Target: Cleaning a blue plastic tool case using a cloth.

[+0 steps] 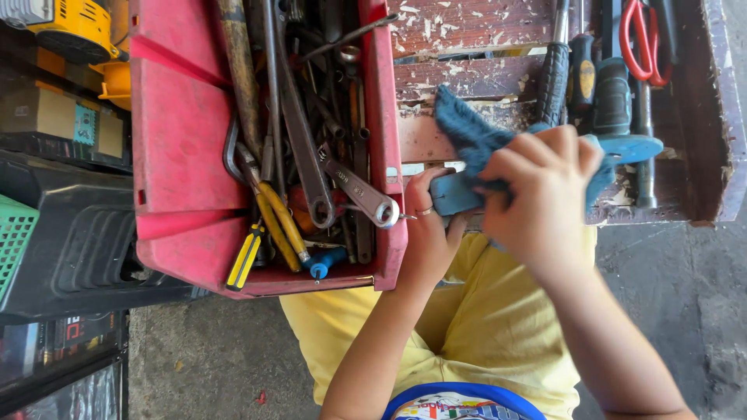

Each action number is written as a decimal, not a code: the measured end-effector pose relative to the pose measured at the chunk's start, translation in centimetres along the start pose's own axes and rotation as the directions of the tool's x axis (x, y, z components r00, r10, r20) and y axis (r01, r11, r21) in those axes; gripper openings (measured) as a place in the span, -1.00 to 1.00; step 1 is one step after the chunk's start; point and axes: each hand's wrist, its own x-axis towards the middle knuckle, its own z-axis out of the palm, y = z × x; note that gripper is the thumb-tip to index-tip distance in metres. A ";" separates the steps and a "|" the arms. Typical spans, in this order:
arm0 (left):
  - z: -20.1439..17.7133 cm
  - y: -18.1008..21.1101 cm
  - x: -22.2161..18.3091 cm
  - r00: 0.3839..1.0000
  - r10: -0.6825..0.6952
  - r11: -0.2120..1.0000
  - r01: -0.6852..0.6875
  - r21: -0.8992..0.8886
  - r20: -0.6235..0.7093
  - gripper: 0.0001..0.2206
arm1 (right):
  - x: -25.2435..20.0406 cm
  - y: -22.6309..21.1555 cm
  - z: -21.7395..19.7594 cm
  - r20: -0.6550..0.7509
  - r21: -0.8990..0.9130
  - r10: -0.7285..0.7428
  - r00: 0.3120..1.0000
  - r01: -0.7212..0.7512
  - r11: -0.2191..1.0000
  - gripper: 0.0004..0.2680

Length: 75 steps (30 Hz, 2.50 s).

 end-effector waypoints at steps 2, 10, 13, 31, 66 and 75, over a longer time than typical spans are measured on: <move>0.5 -0.7 -0.4 0.999 -0.050 0.997 0.050 -0.051 0.000 -0.45 | 0.1 -2.7 0.5 -0.060 0.036 -0.068 0.996 0.071 0.997 -0.86; 1.0 -0.7 -0.8 1.000 -0.029 0.996 0.029 -0.083 -0.003 -0.45 | -0.8 2.9 -0.7 0.077 -0.118 0.048 0.996 -0.039 0.992 -0.88; 0.5 -0.4 -0.8 0.999 -0.038 0.992 0.038 -0.120 0.003 -0.44 | -0.7 0.6 0.1 0.038 -0.078 0.011 0.999 -0.008 0.997 -0.82; 1.4 -1.6 -0.6 0.992 0.055 0.998 -0.052 0.027 -0.117 -0.39 | -4.2 12.0 1.5 -0.194 -0.013 0.141 0.971 -0.146 0.989 -0.76; 1.2 -0.2 -0.8 0.994 -0.108 0.972 0.108 0.208 -0.012 -0.37 | -5.5 -3.5 4.6 -0.308 0.237 0.084 0.948 -0.009 0.971 -0.79; 1.4 0.0 -0.4 0.995 -0.102 0.958 0.102 0.269 -0.014 -0.30 | -5.8 6.5 3.1 -0.504 0.110 0.073 0.861 -0.020 0.994 -0.72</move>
